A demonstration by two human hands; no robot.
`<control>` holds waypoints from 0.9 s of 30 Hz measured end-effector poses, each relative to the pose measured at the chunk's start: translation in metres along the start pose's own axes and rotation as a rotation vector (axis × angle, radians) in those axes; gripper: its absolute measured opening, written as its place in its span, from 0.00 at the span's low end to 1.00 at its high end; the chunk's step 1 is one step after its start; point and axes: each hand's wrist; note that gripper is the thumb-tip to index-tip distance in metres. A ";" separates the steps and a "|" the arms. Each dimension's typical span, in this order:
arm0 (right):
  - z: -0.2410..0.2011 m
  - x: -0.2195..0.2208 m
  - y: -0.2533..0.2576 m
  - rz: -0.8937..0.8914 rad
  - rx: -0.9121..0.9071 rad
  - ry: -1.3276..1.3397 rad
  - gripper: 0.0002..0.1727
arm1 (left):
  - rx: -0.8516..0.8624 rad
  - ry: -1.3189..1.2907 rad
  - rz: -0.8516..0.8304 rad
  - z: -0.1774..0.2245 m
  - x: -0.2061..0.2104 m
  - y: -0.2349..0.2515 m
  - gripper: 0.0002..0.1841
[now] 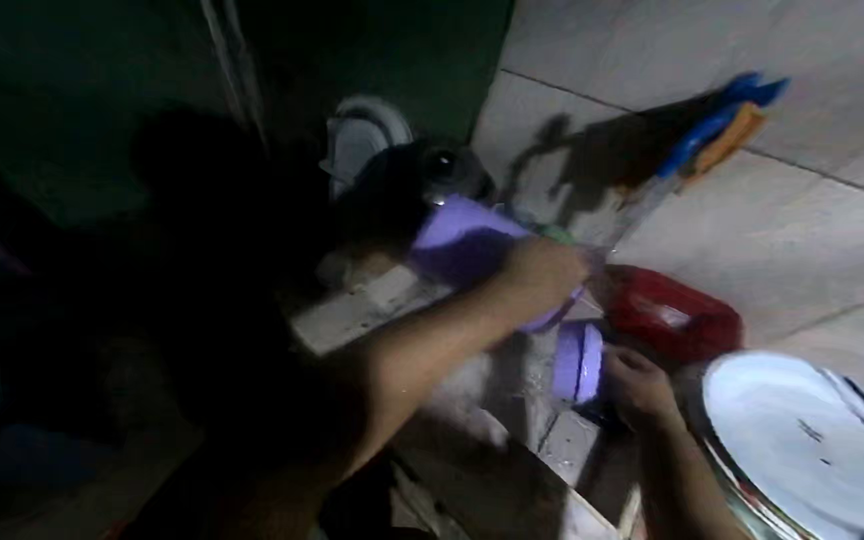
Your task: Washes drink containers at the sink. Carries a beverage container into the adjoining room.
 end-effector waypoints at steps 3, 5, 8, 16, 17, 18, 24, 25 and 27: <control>-0.003 -0.004 -0.007 0.089 0.103 0.322 0.12 | 0.366 0.234 0.392 -0.080 0.039 0.027 0.08; 0.000 -0.004 -0.009 0.140 0.106 0.385 0.10 | 0.448 0.289 0.493 -0.108 0.050 0.042 0.05; -0.010 0.000 -0.021 0.194 0.120 0.497 0.10 | 0.128 0.227 0.113 -0.046 0.004 0.011 0.11; -0.006 0.034 -0.053 0.290 0.304 0.479 0.15 | 0.041 -0.147 0.036 -0.088 0.015 0.017 0.16; -0.009 0.038 -0.058 0.310 0.352 0.533 0.16 | 0.020 -0.267 0.053 -0.105 0.022 0.018 0.18; -0.011 0.043 -0.061 0.336 0.393 0.598 0.17 | -0.035 -0.402 0.074 -0.123 0.030 0.018 0.20; -0.028 0.071 -0.078 0.553 0.539 0.714 0.16 | -0.320 -1.189 0.202 -0.177 0.113 0.019 0.23; -0.032 0.073 -0.082 0.588 0.537 0.702 0.16 | -0.283 -1.237 0.194 -0.178 0.127 0.024 0.22; -0.039 0.075 -0.092 0.658 0.520 0.685 0.14 | -0.193 -1.307 0.163 -0.171 0.150 0.034 0.19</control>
Point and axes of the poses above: each hand's wrist, its own y-axis towards the middle knuckle, its own x-axis out of the palm, z = x × y, and after that the axes turned 13 degrees about -y, right-handed
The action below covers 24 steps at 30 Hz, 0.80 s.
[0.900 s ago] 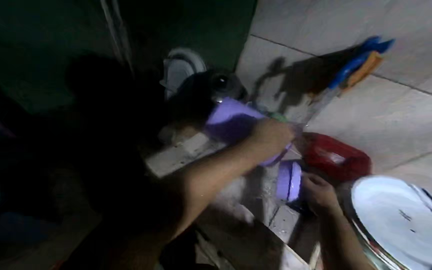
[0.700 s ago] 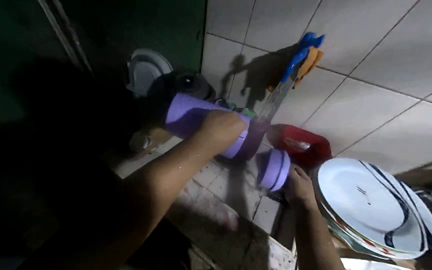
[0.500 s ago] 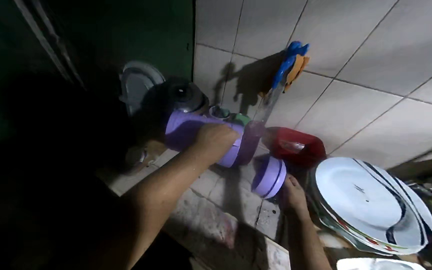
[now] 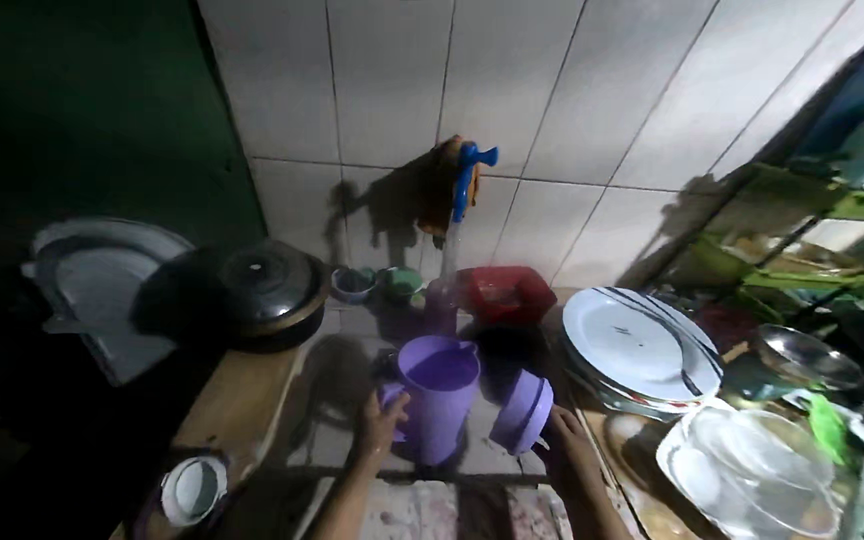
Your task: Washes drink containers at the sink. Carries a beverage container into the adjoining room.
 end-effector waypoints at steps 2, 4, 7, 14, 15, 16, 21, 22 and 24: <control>-0.002 -0.006 -0.013 0.048 -0.027 -0.003 0.13 | -0.003 -0.045 -0.066 -0.011 0.020 0.006 0.18; -0.001 -0.013 -0.022 0.088 -0.032 0.018 0.12 | -0.005 -0.106 -0.097 -0.020 0.043 0.011 0.18; -0.001 -0.018 -0.034 0.109 -0.024 0.026 0.11 | 0.052 -0.130 -0.169 -0.043 0.066 0.022 0.22; -0.003 -0.025 -0.041 0.116 -0.001 0.045 0.13 | -0.017 0.160 -0.470 -0.032 0.049 0.014 0.28; -0.002 -0.027 -0.040 0.118 0.012 0.049 0.14 | 0.001 0.116 -0.430 -0.036 0.046 0.017 0.27; 0.000 -0.030 -0.039 0.120 0.023 0.053 0.15 | 0.013 0.081 -0.376 -0.039 0.042 0.023 0.27; 0.012 -0.033 -0.034 0.096 0.059 0.051 0.18 | -0.058 0.206 -0.224 -0.015 0.031 0.057 0.25; 0.014 -0.032 -0.033 0.083 0.067 0.051 0.19 | -0.060 0.214 -0.221 -0.010 0.032 0.065 0.26; 0.015 -0.029 -0.036 0.057 0.086 0.066 0.22 | -0.051 0.209 -0.219 -0.005 0.036 0.081 0.29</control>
Point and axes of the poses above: each hand's wrist, its own y-axis towards the middle knuckle, its own x-axis out of the palm, z = x × y, and after that the axes turned 13 degrees about -y, right-handed
